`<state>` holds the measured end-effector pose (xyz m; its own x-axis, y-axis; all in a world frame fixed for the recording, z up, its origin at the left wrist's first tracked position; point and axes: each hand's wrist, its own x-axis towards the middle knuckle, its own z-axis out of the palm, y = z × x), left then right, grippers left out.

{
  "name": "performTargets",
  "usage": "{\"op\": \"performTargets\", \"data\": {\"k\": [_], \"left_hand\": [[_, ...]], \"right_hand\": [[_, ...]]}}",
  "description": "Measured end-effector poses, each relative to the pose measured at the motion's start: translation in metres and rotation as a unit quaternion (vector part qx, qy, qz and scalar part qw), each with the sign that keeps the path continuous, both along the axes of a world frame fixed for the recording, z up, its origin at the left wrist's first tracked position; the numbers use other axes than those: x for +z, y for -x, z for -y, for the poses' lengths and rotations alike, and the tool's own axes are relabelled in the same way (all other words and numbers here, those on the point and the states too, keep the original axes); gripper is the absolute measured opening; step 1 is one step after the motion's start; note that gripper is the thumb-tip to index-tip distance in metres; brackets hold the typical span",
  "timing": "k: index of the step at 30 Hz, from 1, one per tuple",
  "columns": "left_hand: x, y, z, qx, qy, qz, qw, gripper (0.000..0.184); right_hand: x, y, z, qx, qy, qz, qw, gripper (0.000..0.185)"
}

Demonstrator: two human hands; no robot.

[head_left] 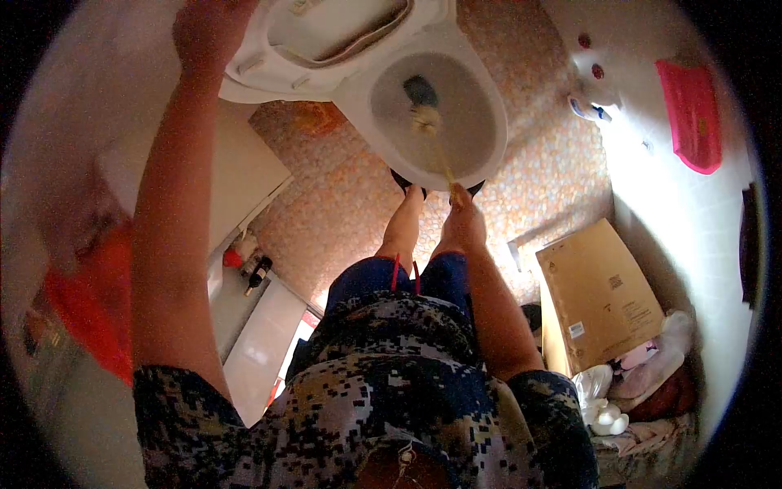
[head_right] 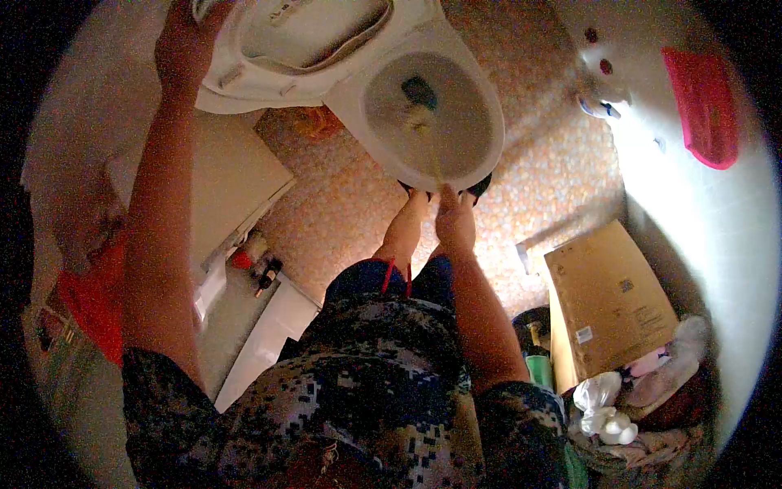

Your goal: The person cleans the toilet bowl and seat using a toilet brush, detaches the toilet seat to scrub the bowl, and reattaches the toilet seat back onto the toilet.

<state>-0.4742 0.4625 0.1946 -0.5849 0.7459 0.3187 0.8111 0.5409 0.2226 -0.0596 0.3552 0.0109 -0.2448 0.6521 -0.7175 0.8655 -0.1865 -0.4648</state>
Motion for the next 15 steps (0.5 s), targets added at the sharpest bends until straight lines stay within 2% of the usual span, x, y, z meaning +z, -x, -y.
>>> {"op": "performTargets", "data": {"k": [2,4,8,11,13,15], "left_hand": [[-0.002,0.000,0.001,-0.002,-0.004,-0.003,1.000,0.057],[-0.004,0.003,0.003,-0.004,-0.007,-0.007,1.000,0.057],[-0.007,0.008,0.008,-0.001,-0.016,-0.018,1.000,0.058],[-0.010,0.011,0.011,0.000,-0.014,-0.012,1.000,0.058],[-0.007,0.011,0.011,0.003,-0.018,-0.008,1.000,0.058],[-0.007,0.010,0.014,0.008,-0.017,-0.005,1.000,0.058]], "right_hand": [[-0.013,0.009,-0.040,0.099,0.117,0.139,0.978,0.034],[-0.056,0.030,-0.058,0.127,0.089,0.152,0.976,0.035],[-0.146,0.129,-0.079,0.102,0.046,0.102,0.988,0.034],[-0.154,0.134,-0.064,0.098,0.018,0.035,0.994,0.033],[-0.138,0.088,-0.051,0.030,-0.012,-0.020,0.999,0.032],[-0.103,0.037,-0.054,-0.154,0.003,-0.088,0.984,0.031]]}}
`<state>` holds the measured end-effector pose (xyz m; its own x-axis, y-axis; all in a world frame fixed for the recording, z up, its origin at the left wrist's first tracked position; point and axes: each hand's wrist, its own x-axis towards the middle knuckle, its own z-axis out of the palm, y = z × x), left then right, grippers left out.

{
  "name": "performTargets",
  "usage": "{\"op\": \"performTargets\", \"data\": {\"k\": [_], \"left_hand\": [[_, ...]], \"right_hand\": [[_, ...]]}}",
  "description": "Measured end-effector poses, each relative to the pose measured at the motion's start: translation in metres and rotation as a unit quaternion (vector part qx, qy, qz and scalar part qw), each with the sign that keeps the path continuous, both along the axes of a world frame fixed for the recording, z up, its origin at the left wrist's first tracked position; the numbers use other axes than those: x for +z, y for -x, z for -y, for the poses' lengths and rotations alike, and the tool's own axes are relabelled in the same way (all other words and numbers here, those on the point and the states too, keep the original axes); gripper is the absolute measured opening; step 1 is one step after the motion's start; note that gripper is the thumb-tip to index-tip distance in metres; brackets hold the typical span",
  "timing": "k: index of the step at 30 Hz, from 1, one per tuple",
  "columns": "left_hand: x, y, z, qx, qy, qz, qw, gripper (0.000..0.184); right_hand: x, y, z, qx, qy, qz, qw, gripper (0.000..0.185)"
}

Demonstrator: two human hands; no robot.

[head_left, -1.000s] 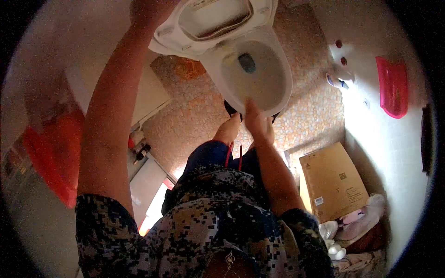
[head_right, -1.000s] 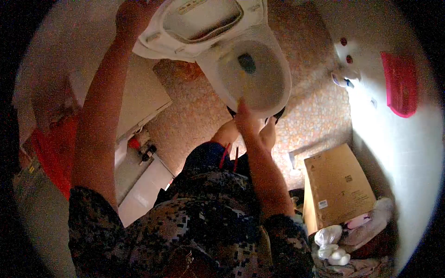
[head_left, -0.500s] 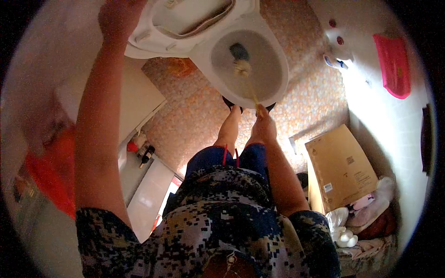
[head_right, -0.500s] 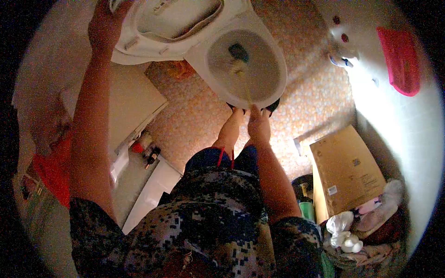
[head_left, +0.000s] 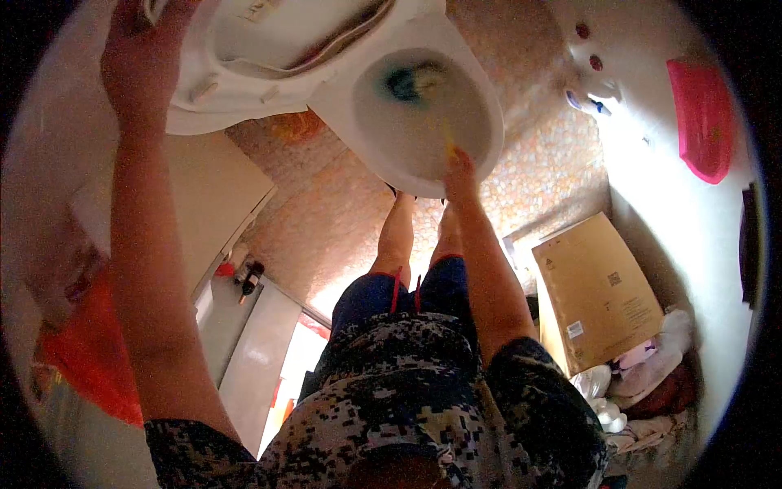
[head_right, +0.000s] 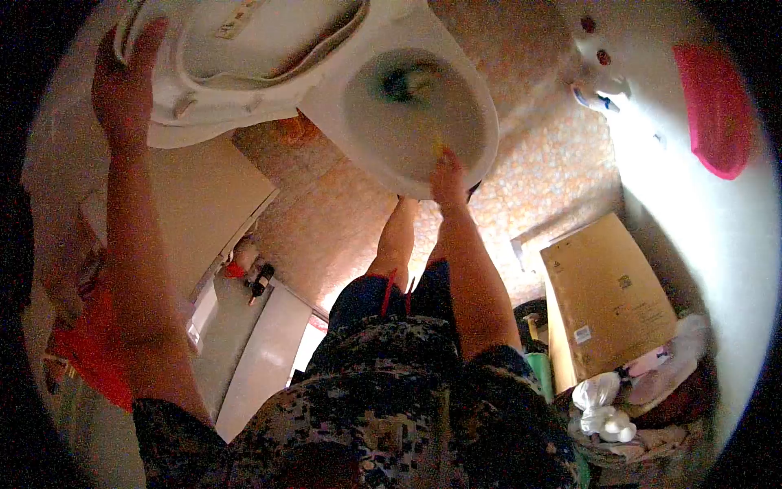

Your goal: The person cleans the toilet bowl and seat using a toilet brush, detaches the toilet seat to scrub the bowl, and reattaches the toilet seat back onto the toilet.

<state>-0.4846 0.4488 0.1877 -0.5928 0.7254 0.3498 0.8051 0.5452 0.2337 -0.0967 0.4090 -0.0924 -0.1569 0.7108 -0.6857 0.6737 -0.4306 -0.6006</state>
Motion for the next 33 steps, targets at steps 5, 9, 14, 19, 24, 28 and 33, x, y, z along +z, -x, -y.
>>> {"op": "performTargets", "data": {"k": [5,9,14,19,24,28,33], "left_hand": [[-0.002,0.001,-0.001,0.002,0.005,0.006,1.000,0.058],[-0.004,0.004,-0.001,0.009,0.005,-0.002,1.000,0.058],[-0.003,0.007,0.001,0.018,0.001,0.000,1.000,0.059],[-0.003,0.002,-0.001,0.022,0.001,0.008,1.000,0.059],[-0.004,0.003,-0.002,0.022,0.002,0.006,1.000,0.059],[-0.005,0.003,0.003,0.022,0.001,0.002,1.000,0.059],[-0.001,0.003,0.003,0.027,-0.002,0.005,1.000,0.060]], "right_hand": [[0.086,-0.019,-0.045,-0.282,0.227,-0.165,0.918,0.033],[-0.038,0.044,-0.025,0.021,0.049,-0.066,0.996,0.032],[-0.090,-0.027,0.002,0.233,-0.104,0.022,0.967,0.031],[0.132,-0.096,-0.003,-0.324,0.258,-0.119,0.902,0.034],[0.063,-0.002,0.021,-0.424,0.177,-0.211,0.862,0.034],[0.017,0.066,0.049,-0.089,0.130,-0.222,0.962,0.042],[0.036,-0.017,0.021,0.420,0.017,0.093,0.902,0.042]]}}
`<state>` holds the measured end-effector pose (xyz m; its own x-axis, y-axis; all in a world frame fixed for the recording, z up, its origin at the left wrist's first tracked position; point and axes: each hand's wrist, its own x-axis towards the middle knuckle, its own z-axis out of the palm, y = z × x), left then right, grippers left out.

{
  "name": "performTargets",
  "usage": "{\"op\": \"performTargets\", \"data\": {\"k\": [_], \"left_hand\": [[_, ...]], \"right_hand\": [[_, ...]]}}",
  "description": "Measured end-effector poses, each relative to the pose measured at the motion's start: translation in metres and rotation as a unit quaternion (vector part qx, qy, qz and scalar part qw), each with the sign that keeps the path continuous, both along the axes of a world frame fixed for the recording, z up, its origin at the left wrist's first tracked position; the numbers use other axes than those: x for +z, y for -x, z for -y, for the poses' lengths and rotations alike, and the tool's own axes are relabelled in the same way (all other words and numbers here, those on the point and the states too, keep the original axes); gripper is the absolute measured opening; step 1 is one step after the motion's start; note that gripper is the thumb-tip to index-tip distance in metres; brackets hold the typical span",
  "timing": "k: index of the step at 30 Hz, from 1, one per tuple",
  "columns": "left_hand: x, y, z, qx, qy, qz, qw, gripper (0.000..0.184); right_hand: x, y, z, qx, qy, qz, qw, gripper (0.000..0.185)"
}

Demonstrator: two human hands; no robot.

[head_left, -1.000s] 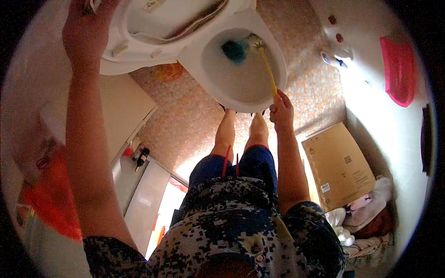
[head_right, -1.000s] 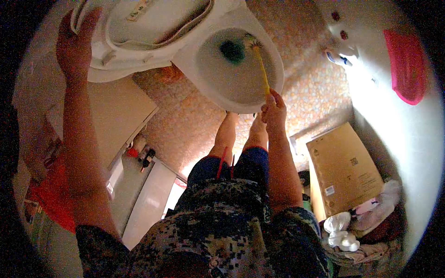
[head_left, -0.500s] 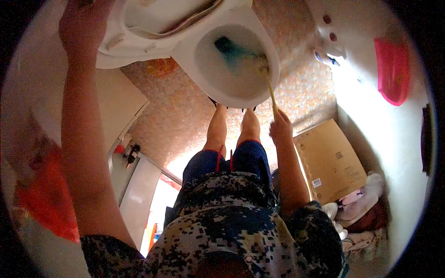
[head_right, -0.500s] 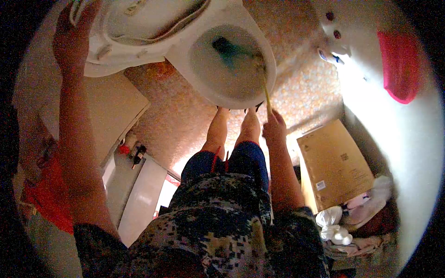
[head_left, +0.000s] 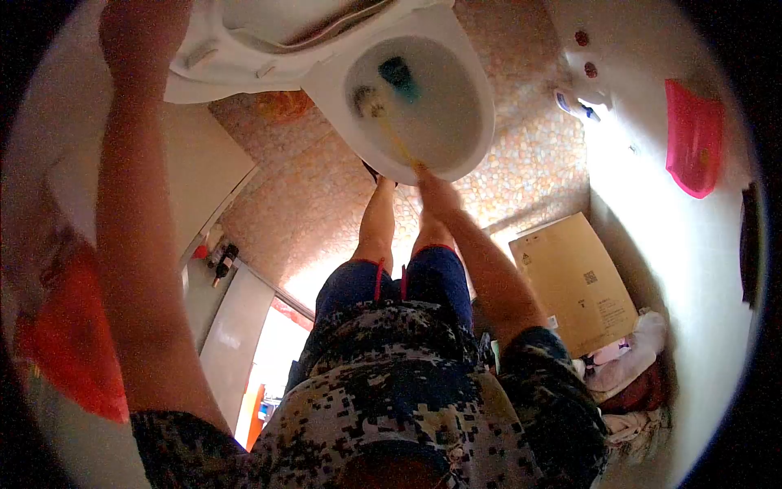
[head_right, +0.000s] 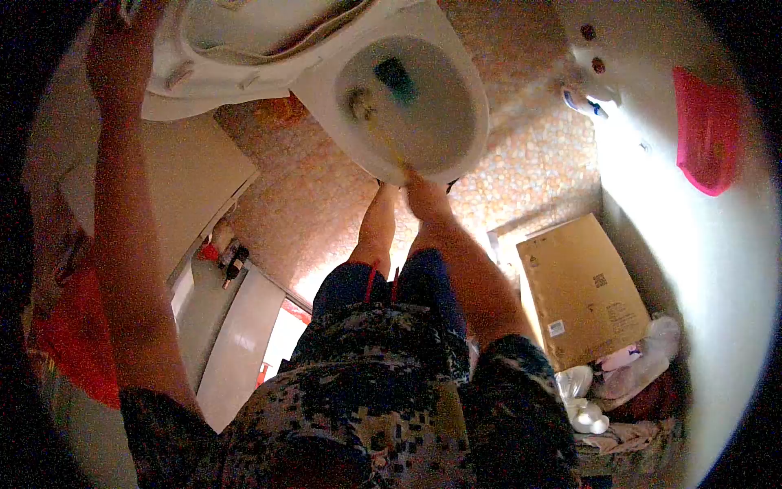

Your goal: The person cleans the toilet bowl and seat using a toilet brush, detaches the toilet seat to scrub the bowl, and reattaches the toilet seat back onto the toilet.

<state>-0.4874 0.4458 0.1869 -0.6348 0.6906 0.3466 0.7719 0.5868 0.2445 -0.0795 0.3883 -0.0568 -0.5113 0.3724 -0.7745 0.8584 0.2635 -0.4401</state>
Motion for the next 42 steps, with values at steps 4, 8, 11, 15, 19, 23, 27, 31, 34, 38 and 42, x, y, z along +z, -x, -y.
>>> {"op": "performTargets", "data": {"k": [4,8,11,15,19,23,27,31,34,38,42], "left_hand": [[0.002,-0.004,0.002,0.000,0.001,-0.003,1.000,0.060],[0.002,-0.002,-0.002,0.006,0.004,-0.004,1.000,0.060],[0.003,-0.002,-0.005,0.004,0.004,-0.008,1.000,0.060],[0.002,-0.003,-0.005,0.014,0.011,-0.005,1.000,0.061],[-0.003,0.038,0.011,-0.127,0.194,-0.265,0.936,0.075],[0.007,-0.009,-0.008,0.022,0.023,-0.021,0.999,0.087],[0.003,-0.001,-0.005,0.002,0.008,-0.060,0.998,0.075],[0.006,-0.004,-0.006,0.020,-0.005,-0.034,0.999,0.070],[0.005,-0.003,-0.005,0.030,0.005,-0.036,0.999,0.068],[0.006,-0.010,-0.007,0.020,-0.021,0.013,0.999,0.065],[0.005,-0.007,-0.006,0.021,-0.002,-0.048,0.999,0.067]], "right_hand": [[0.017,-0.059,-0.078,0.034,-0.011,0.153,0.988,0.038],[-0.060,-0.029,-0.069,-0.212,-0.048,-0.092,0.972,0.033],[-0.081,-0.003,-0.003,-0.306,0.044,-0.204,0.929,0.032],[-0.024,-0.035,0.032,-0.043,-0.070,-0.206,0.975,0.036],[0.008,-0.036,-0.059,0.119,0.032,-0.039,0.992,0.039],[-0.027,0.018,-0.046,-0.124,-0.021,-0.136,0.983,0.038],[-0.020,0.018,-0.015,-0.503,0.141,-0.161,0.837,0.037],[-0.024,0.051,-0.014,-0.245,0.025,-0.146,0.958,0.035],[0.007,0.046,-0.028,-0.049,0.055,-0.015,0.997,0.030],[0.007,0.021,-0.001,0.025,-0.103,-0.147,0.983,0.029],[-0.051,0.073,-0.037,-0.096,-0.007,-0.021,0.995,0.030]]}}
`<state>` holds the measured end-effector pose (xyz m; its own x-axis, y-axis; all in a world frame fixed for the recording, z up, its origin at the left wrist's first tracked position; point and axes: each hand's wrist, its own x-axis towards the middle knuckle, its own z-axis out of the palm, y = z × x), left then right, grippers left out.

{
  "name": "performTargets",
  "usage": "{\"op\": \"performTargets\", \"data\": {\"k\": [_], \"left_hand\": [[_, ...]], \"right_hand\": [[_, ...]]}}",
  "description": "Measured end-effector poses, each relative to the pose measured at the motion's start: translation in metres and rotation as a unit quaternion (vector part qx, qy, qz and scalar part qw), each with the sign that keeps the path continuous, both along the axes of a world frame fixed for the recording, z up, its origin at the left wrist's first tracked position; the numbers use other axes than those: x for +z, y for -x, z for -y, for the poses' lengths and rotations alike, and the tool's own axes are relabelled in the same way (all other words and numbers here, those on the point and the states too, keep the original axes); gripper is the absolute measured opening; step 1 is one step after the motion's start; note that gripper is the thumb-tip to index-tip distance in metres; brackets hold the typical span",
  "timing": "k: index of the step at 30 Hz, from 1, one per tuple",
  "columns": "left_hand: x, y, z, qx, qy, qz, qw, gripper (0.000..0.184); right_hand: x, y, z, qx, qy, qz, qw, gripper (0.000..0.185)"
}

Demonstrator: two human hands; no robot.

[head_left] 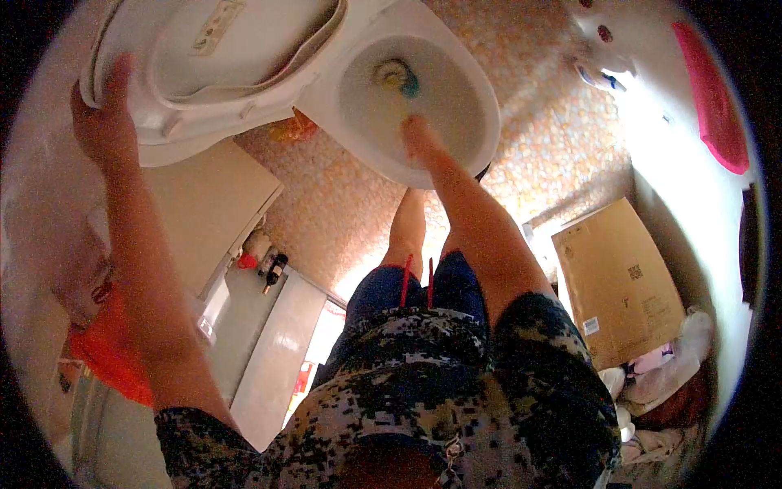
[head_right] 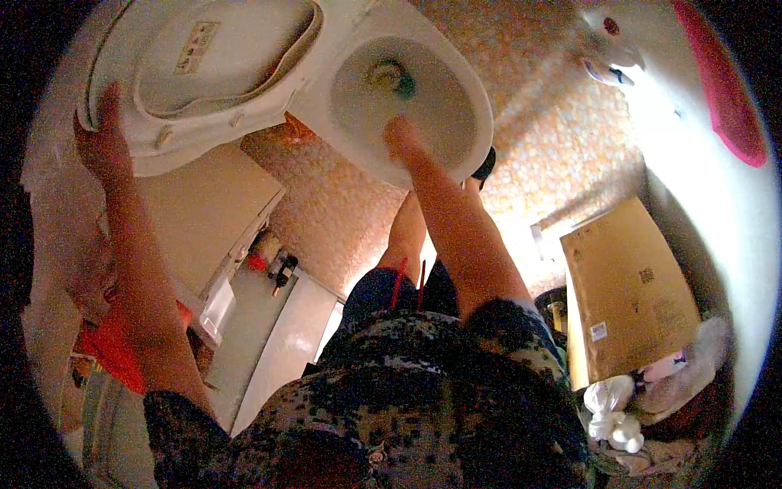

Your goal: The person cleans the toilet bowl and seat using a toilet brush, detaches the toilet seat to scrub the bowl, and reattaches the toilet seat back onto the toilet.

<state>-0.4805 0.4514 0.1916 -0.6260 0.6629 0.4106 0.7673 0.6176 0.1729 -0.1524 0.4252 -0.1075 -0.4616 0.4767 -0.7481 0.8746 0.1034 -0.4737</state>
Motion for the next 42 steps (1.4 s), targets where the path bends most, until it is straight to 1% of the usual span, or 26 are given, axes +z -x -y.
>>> {"op": "performTargets", "data": {"k": [2,4,7,9,10,11,12,15,16,17,19,21,24,27,28,29,30,31,33,34,35,36,37,38,39,42], "left_hand": [[0.001,0.010,0.004,-0.017,0.003,0.001,1.000,0.067],[0.000,0.012,0.004,-0.028,-0.013,0.022,0.999,0.067],[0.002,0.009,0.006,-0.018,-0.012,0.026,0.999,0.065],[0.002,0.004,0.005,-0.014,-0.015,0.043,0.999,0.063],[0.002,0.000,0.004,-0.015,-0.025,0.058,0.998,0.062],[0.002,-0.004,0.003,-0.017,-0.035,0.072,0.997,0.060],[0.003,-0.008,0.000,-0.001,-0.016,0.030,0.999,0.056],[0.002,-0.001,0.001,-0.031,-0.008,0.058,0.998,0.055],[0.000,0.003,0.002,-0.038,-0.005,0.051,0.998,0.056],[-0.001,0.008,0.004,-0.045,0.001,0.044,0.998,0.056],[-0.004,0.011,0.003,-0.038,-0.003,0.011,0.999,0.058],[-0.003,0.004,0.002,-0.020,-0.006,-0.019,1.000,0.060],[-0.005,0.001,0.003,-0.034,-0.020,0.022,0.999,0.064],[-0.004,0.018,0.009,-0.028,0.078,-0.080,0.993,0.065],[-0.005,0.029,0.017,-0.085,0.142,-0.157,0.974,0.066],[-0.007,0.046,0.023,-0.139,0.197,-0.236,0.941,0.067],[-0.017,0.054,0.022,-0.122,0.208,-0.199,0.950,0.067],[-0.027,0.062,0.021,-0.103,0.219,-0.164,0.956,0.067],[-0.065,0.027,0.015,-0.108,0.086,-0.002,0.990,0.055],[-0.082,0.003,0.013,-0.199,-0.003,0.002,0.980,0.044],[-0.084,-0.012,0.013,-0.173,0.150,0.024,0.973,0.032],[-0.100,-0.012,0.017,-0.200,0.062,0.105,0.972,0.030],[-0.116,-0.014,0.020,-0.210,0.062,0.115,0.969,0.034],[-0.129,-0.017,0.020,-0.219,0.064,0.118,0.966,0.039],[-0.134,-0.026,0.019,-0.205,0.064,0.093,0.972,0.043],[-0.138,-0.076,0.022,-0.109,0.072,-0.010,0.991,0.059]], "right_hand": [[-0.024,0.015,-0.021,-0.073,0.062,0.080,0.992,0.031],[-0.033,0.003,-0.026,-0.093,0.103,0.140,0.980,0.031],[-0.041,-0.066,-0.003,0.154,-0.023,0.111,0.982,0.043],[0.001,-0.125,-0.005,0.290,-0.041,0.144,0.945,0.054],[0.044,-0.138,-0.019,0.320,-0.011,0.173,0.931,0.054],[0.067,-0.145,-0.026,0.349,0.018,0.201,0.915,0.054],[0.070,-0.147,-0.024,0.352,0.018,0.205,0.913,0.052],[0.046,-0.103,-0.020,0.358,0.021,0.167,0.919,0.044],[0.001,-0.086,-0.010,0.228,0.006,0.111,0.967,0.036],[-0.025,-0.057,-0.007,0.132,0.010,0.079,0.988,0.036],[-0.047,0.007,-0.016,0.013,0.021,0.072,0.997,0.036],[-0.057,0.039,-0.018,-0.026,0.021,0.068,0.997,0.036],[-0.067,0.034,-0.006,0.007,-0.028,0.050,0.998,0.038],[-0.079,-0.006,-0.029,0.041,-0.081,0.033,0.995,0.041],[-0.078,-0.024,-0.046,0.054,-0.102,0.030,0.993,0.043],[-0.070,-0.039,-0.068,0.128,-0.124,0.048,0.983,0.044],[-0.054,-0.049,-0.090,0.221,-0.155,0.067,0.961,0.046],[-0.015,-0.045,-0.119,0.448,-0.163,0.126,0.870,0.046],[0.004,-0.054,-0.128,0.393,-0.228,0.034,0.890,0.048],[0.013,-0.056,-0.132,0.361,-0.262,-0.018,0.895,0.048],[-0.001,-0.077,-0.119,0.362,-0.220,0.010,0.906,0.050],[0.011,-0.089,-0.106,0.323,-0.150,0.043,0.934,0.050],[0.024,-0.099,-0.093,0.278,-0.087,0.079,0.953,0.051],[0.019,-0.107,-0.080,0.193,-0.092,0.078,0.974,0.052],[-0.015,-0.126,-0.053,0.138,-0.088,0.068,0.984,0.053],[0.011,-0.088,-0.049,0.078,-0.053,0.083,0.992,0.054]]}}
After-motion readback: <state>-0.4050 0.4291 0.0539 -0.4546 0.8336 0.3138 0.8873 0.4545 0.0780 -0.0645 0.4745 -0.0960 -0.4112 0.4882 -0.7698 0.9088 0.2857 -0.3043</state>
